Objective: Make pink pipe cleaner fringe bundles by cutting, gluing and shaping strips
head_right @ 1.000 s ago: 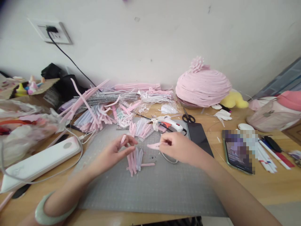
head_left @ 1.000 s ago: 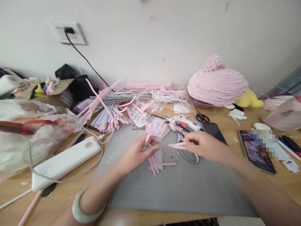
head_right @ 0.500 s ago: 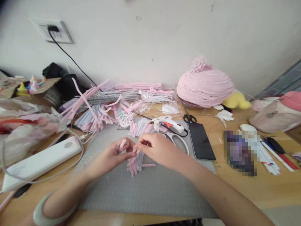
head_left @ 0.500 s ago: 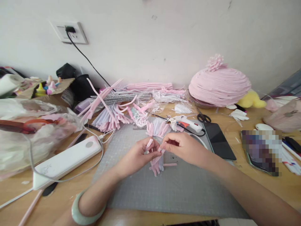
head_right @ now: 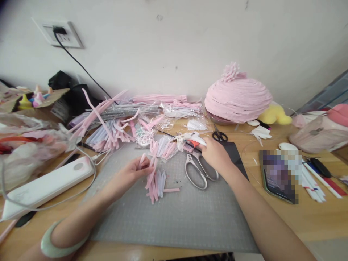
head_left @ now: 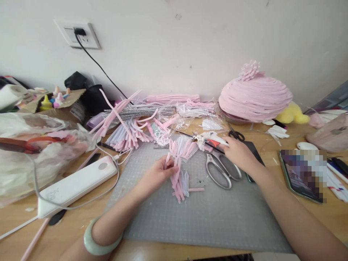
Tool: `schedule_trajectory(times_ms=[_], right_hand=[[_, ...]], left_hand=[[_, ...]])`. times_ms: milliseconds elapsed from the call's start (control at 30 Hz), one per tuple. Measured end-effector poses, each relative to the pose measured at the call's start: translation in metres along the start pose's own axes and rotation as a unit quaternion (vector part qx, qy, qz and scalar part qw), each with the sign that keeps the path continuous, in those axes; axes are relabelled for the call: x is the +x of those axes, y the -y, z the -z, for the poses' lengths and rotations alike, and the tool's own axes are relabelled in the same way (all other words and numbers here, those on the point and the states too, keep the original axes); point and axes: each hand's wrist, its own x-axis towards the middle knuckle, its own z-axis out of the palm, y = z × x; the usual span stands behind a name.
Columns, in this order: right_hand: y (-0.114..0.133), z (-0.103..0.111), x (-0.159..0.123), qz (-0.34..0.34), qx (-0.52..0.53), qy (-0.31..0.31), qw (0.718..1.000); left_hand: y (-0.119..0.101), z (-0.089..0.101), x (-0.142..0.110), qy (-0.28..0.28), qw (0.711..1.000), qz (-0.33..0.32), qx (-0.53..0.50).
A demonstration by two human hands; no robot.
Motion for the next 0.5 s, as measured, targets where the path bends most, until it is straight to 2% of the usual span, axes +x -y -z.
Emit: schedule_trajectory(times_ms=[100,233,367,500], right_hand=[[-0.006,0.002,-0.004,-0.001,0.098,-0.042,0.994],[-0.014,0.009,-0.017,0.095,0.204,-0.022,0.974],[-0.003,0.017,-0.035,0.177,0.15,0.033,0.972],[0.012,0.016,-0.043,0.2,0.048,0.016,0.978]], left_hand=[[0.001,0.0,0.0,-0.005,1.0,0.01,-0.01],[0.004,0.0,0.002,-0.025,1.0,0.007,0.002],[0.008,0.001,0.004,-0.033,0.999,0.003,0.004],[0.006,0.003,0.004,-0.034,0.999,0.003,-0.005]])
